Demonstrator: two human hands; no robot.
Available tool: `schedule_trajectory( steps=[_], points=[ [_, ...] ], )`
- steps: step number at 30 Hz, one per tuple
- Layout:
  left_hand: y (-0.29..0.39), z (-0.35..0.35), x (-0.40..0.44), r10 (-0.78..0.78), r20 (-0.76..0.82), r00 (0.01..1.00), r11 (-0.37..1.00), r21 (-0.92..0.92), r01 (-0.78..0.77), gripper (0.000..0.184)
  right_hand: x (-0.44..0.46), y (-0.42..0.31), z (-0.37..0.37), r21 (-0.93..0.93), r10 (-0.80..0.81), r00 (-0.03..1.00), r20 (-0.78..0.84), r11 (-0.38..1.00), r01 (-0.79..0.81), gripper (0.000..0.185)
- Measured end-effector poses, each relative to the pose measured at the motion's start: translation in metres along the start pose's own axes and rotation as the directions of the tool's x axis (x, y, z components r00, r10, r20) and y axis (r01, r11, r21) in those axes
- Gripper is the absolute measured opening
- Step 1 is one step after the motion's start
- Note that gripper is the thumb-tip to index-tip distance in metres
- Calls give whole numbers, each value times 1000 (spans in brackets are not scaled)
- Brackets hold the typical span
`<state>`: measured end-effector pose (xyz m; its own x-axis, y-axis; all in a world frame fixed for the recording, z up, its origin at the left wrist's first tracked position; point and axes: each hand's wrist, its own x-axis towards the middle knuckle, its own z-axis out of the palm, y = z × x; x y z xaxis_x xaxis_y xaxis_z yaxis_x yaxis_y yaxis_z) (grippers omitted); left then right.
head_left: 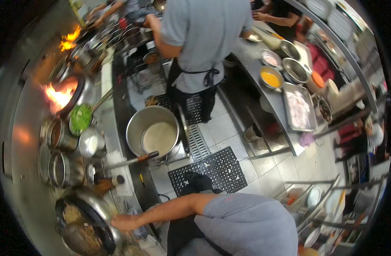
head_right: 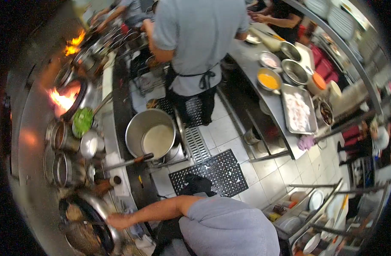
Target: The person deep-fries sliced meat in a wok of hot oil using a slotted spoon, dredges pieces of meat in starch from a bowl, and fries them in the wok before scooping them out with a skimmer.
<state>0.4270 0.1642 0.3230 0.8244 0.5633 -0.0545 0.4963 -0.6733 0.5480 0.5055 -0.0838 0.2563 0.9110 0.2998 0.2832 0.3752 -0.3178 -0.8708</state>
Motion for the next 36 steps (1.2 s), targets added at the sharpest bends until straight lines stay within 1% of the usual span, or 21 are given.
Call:
schedule_trajectory(
  steps=[1, 2, 3, 4, 5, 6, 7, 8, 9, 10, 12, 15, 19, 22, 23, 25, 27, 30, 31, 34, 36],
  points=[
    [-4, -6, -1, -130, 5, 991, 976, -177, 129, 31, -2, -3, -9, 152, 39, 996, 84, 987, -52, 13],
    [-12, -14, 2, -245, 35, 969, 906, -348, 242, 31, -9, 0, -3, 21, -131, 987, -92, 991, 134, 11],
    [-24, -24, 3, -329, 75, 941, 812, -487, 322, 31, -4, 6, 6, 137, 21, 1000, -3, 990, -20, 8],
    [-41, -31, 10, -255, 196, 947, 764, -560, 321, 31, -4, 17, 12, 83, 3, 992, 126, 996, -13, 6],
    [-58, -38, 16, -174, 315, 933, 703, -624, 342, 32, -8, 19, 26, 182, -26, 991, -130, 982, 50, 5],
    [-74, -46, 21, -91, 426, 900, 639, -669, 381, 33, -2, 16, 16, 158, 59, 994, 96, 985, -74, 7],
    [-68, -41, 10, -49, 353, 934, 589, -745, 313, 34, -2, 31, 28, 28, -81, 997, -12, 996, 81, 12],
    [-65, -38, 14, -135, 344, 929, 628, -695, 349, 27, -2, 22, 9, -2, -50, 988, 146, 999, 51, 15],
    [-61, -35, 19, -220, 333, 917, 658, -643, 391, 21, 1, 12, 2, -124, 23, 988, 155, 992, -4, 17],
    [-72, -27, 29, -207, 341, 917, 613, -685, 393, 16, 0, -6, -10, -71, 54, 994, 90, 996, -48, 20],
    [-78, -19, 38, -176, 338, 925, 660, -657, 365, 16, 1, -8, -12, -28, -1, 1000, 20, 1000, 2, 27],
    [-57, -19, 29, -138, 265, 954, 714, -641, 281, 14, 6, -2, -12, -43, 28, 998, 56, 999, -25, 27],
    [-60, -18, 39, -175, 245, 954, 696, -655, 296, 15, 19, -10, -21, -39, 31, 999, 35, 999, -29, 19],
    [-63, -21, 45, -161, 294, 942, 659, -679, 324, 15, 27, -8, -20, -58, 127, 989, 76, 991, -123, 19],
    [-63, -24, 45, -150, 304, 941, 654, -683, 325, 13, 26, -10, -19, -20, 136, 989, 56, 991, -135, 19],
    [-59, -31, 43, -138, 319, 938, 640, -694, 330, 13, 26, -10, -15, -18, 144, 989, 36, 989, -144, 19],
    [-62, -36, 45, -134, 338, 932, 614, -710, 345, 13, 27, -8, -13, -29, 122, 992, 23, 992, -121, 19],
    [-76, -40, 51, -114, 392, 913, 528, -754, 390, 13, 31, 2, -11, -57, 101, 994, 41, 993, -99, 16],
    [-76, -42, 51, -115, 392, 913, 524, -757, 391, 12, 31, -1, -12, -57, 87, 996, 33, 995, -85, 13],
    [-78, -48, 48, -113, 393, 913, 521, -759, 391, 11, 29, -8, -14, -45, 124, 992, 21, 991, -123, 13],
    [-83, -50, 48, -106, 395, 913, 533, -752, 387, 10, 29, -8, -12, -69, 99, 995, -5, 993, -99, 14]
  ],
)
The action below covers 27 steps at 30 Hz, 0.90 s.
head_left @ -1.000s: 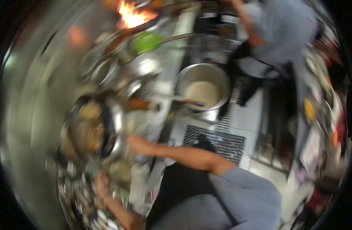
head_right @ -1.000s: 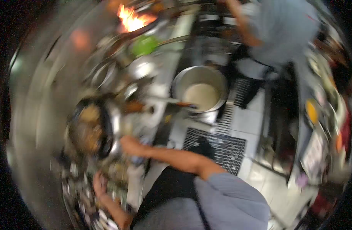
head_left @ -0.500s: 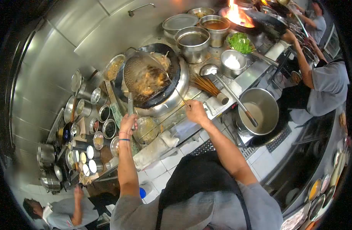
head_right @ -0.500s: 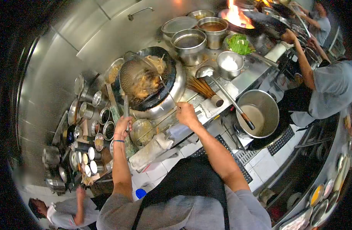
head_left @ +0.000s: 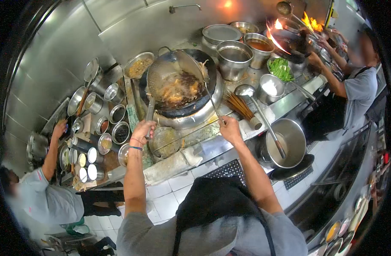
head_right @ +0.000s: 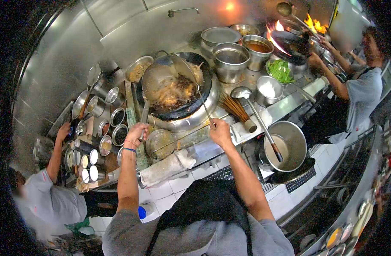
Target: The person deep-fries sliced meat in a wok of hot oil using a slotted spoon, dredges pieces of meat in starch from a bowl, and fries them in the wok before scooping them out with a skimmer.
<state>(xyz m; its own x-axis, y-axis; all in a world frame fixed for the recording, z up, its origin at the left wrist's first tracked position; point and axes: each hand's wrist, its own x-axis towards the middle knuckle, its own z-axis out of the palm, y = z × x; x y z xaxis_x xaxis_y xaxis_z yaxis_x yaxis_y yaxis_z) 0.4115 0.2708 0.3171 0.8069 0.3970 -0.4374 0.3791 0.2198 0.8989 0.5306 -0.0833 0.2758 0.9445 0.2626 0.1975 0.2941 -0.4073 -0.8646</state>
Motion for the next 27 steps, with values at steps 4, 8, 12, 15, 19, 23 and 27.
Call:
schedule_trajectory(
  steps=[4, 8, 12, 15, 19, 23, 27],
  points=[
    [-2, -7, -1, 25, 0, 1000, 993, 119, -24, 19, 5, 9, 1, 44, 28, 997, 68, 999, -31, 16],
    [1, -12, -12, 107, 28, 994, 919, 379, -110, 25, 7, -18, -22, 435, 319, 906, 276, 800, -414, 18],
    [-37, -28, 6, 458, 86, 885, 531, 772, -350, 34, 14, -12, -34, 378, 241, 929, 281, 862, -338, 19],
    [-33, -8, -22, 505, 28, 863, 323, 921, -219, 37, 11, -22, -45, 87, 2, 993, 121, 996, -13, 20],
    [-19, 5, -48, 505, 6, 863, 194, 974, -120, 41, -4, -44, -61, -222, -194, 980, 44, 954, 199, 16],
    [-31, -12, -56, 507, -68, 859, 230, 971, -59, 43, -13, -19, -39, -331, -282, 955, 89, 896, 295, 19],
    [-42, -23, -29, 435, -114, 893, 129, 990, 63, 59, -21, -15, -28, -51, -150, 987, 50, 987, 152, 12]
  ],
)
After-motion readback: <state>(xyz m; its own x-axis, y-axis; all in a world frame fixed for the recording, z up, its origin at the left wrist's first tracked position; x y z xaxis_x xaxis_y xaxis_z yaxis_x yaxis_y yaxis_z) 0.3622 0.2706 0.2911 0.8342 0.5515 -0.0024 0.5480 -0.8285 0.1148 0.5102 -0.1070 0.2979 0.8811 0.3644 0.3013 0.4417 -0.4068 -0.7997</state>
